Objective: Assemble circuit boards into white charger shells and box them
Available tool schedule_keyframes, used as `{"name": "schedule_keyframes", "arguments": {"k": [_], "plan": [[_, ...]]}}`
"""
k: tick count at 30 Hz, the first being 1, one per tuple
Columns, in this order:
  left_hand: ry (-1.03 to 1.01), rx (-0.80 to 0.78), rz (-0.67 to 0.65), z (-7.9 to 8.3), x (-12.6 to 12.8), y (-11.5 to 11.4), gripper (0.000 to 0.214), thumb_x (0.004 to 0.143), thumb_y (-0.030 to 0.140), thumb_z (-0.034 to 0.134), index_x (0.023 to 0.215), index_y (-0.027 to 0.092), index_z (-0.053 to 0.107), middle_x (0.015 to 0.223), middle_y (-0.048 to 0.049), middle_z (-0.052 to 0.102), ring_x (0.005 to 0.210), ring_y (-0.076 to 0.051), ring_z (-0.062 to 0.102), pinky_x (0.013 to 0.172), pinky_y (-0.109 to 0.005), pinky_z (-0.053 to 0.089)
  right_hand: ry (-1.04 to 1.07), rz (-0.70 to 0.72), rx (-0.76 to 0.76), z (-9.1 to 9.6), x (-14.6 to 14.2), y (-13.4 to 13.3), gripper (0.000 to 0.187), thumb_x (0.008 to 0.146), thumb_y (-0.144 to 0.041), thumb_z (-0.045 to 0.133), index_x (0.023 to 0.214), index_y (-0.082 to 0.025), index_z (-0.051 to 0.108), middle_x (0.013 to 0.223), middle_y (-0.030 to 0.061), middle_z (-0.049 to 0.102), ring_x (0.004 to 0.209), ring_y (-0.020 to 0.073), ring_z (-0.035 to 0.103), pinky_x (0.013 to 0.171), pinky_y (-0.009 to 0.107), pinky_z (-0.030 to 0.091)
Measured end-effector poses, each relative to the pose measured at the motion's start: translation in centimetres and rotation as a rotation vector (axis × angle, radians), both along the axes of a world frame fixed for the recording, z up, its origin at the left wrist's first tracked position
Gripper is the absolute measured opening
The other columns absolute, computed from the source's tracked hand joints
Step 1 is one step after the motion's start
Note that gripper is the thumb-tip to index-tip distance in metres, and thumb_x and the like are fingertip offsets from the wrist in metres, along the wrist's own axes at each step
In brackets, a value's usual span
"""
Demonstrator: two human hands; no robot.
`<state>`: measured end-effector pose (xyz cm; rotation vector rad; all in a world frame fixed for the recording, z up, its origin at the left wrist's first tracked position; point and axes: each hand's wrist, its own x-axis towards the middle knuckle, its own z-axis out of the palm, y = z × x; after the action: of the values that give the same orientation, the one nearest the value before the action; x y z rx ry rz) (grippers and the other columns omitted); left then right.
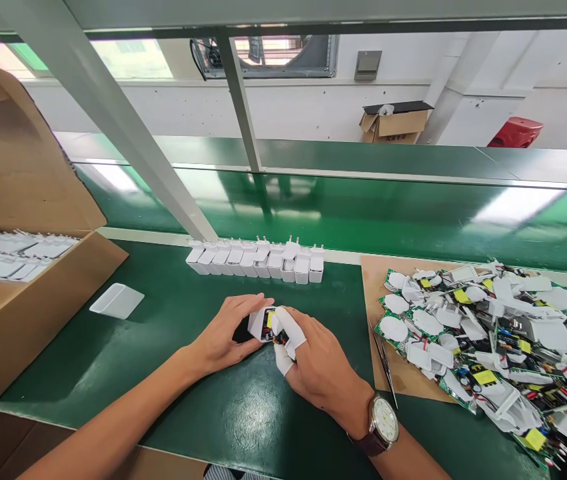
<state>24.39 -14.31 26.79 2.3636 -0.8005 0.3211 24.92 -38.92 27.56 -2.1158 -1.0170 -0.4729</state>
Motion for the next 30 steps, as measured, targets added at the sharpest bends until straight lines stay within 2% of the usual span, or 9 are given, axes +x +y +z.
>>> {"name": "schedule_keyframes", "arguments": {"k": [2, 4, 7, 9, 12, 14, 18, 26, 30], "plan": [[0.022, -0.010, -0.003, 0.1, -0.1, -0.2, 0.084, 0.094, 0.020, 0.070, 0.162, 0.031, 0.022, 0.143, -0.0127, 0.062, 0.132, -0.031, 0.056, 0.110, -0.050, 0.049, 0.021, 0.009, -0.006, 0.1, 0.0, 0.0, 0.068, 0.096, -0.013, 0.054, 0.159, -0.019, 0.030, 0.124, 0.0165, 0.070, 0.099, 0.0278, 0.071, 0.084, 0.044, 0.065], [0.083, -0.065, -0.052, 0.2, -0.1, -0.4, 0.080, 0.095, 0.021, 0.069, 0.161, 0.031, 0.025, 0.145, -0.0126, 0.060, 0.134, -0.029, 0.056, 0.110, -0.047, 0.051, 0.033, 0.037, 0.010, 0.4, 0.2, -0.2, 0.064, 0.097, -0.019, 0.059, 0.156, -0.020, 0.036, 0.121, 0.0155, 0.071, 0.104, 0.0295, 0.069, 0.087, 0.048, 0.063], [0.226, -0.156, -0.144, 0.3, 0.0, -0.4, 0.085, 0.094, 0.021, 0.066, 0.163, 0.029, 0.018, 0.152, -0.0130, 0.056, 0.136, -0.027, 0.058, 0.112, -0.045, 0.051, 0.103, 0.076, 0.094, 1.1, 0.5, -0.7, 0.050, 0.100, -0.022, 0.058, 0.149, -0.022, 0.048, 0.129, 0.0143, 0.068, 0.121, 0.0295, 0.063, 0.100, 0.051, 0.059], [0.310, -0.185, -0.150, 0.3, 0.1, -0.3, 0.085, 0.093, 0.018, 0.063, 0.163, 0.029, 0.016, 0.153, -0.0135, 0.055, 0.133, -0.026, 0.062, 0.112, -0.045, 0.052, 0.158, 0.071, 0.139, 1.2, 0.7, -1.0, 0.043, 0.102, -0.018, 0.053, 0.144, -0.026, 0.054, 0.134, 0.0122, 0.066, 0.126, 0.0263, 0.062, 0.106, 0.049, 0.057], [0.371, -0.278, -0.146, 0.4, 0.2, -0.2, 0.079, 0.095, 0.015, 0.058, 0.161, 0.028, 0.019, 0.150, -0.0143, 0.057, 0.131, -0.026, 0.063, 0.112, -0.047, 0.051, 0.165, 0.115, 0.092, 0.4, 1.0, -0.8, 0.044, 0.102, -0.015, 0.054, 0.143, -0.029, 0.056, 0.143, 0.0106, 0.061, 0.133, 0.0254, 0.059, 0.110, 0.048, 0.055], [0.389, -0.354, -0.150, 0.6, 0.1, -0.2, 0.075, 0.098, 0.017, 0.057, 0.162, 0.026, 0.019, 0.151, -0.0158, 0.057, 0.136, -0.026, 0.060, 0.116, -0.050, 0.048, 0.140, 0.148, 0.039, -0.5, 1.1, -0.3, 0.046, 0.101, -0.015, 0.055, 0.146, -0.029, 0.054, 0.145, 0.0115, 0.060, 0.133, 0.0260, 0.059, 0.109, 0.048, 0.057], [0.446, -0.388, -0.106, 0.9, -0.3, -0.2, 0.071, 0.104, 0.023, 0.052, 0.165, 0.027, 0.015, 0.158, -0.0189, 0.049, 0.134, -0.027, 0.061, 0.114, -0.051, 0.049, 0.090, 0.111, 0.021, -1.7, 1.1, 0.5, 0.046, 0.100, -0.011, 0.054, 0.142, -0.028, 0.057, 0.127, 0.0123, 0.065, 0.113, 0.0240, 0.069, 0.094, 0.041, 0.065], [0.434, -0.437, -0.075, 0.8, -0.7, -0.2, 0.086, 0.100, 0.029, 0.063, 0.166, 0.032, 0.008, 0.161, -0.0196, 0.045, 0.121, -0.025, 0.069, 0.100, -0.041, 0.057, 0.019, 0.061, 0.025, -1.6, 0.8, 0.9, 0.049, 0.095, -0.006, 0.055, 0.139, -0.026, 0.059, 0.122, 0.0136, 0.063, 0.108, 0.0252, 0.069, 0.087, 0.040, 0.066], [0.401, -0.409, -0.053, 0.5, -0.8, -0.2, 0.089, 0.102, 0.031, 0.062, 0.166, 0.035, 0.001, 0.159, -0.0186, 0.048, 0.103, -0.021, 0.074, 0.089, -0.036, 0.060, 0.004, 0.086, 0.012, -1.5, 0.8, 0.8, 0.045, 0.094, -0.006, 0.055, 0.134, -0.026, 0.062, 0.119, 0.0137, 0.063, 0.103, 0.0246, 0.069, 0.081, 0.039, 0.067]]}}
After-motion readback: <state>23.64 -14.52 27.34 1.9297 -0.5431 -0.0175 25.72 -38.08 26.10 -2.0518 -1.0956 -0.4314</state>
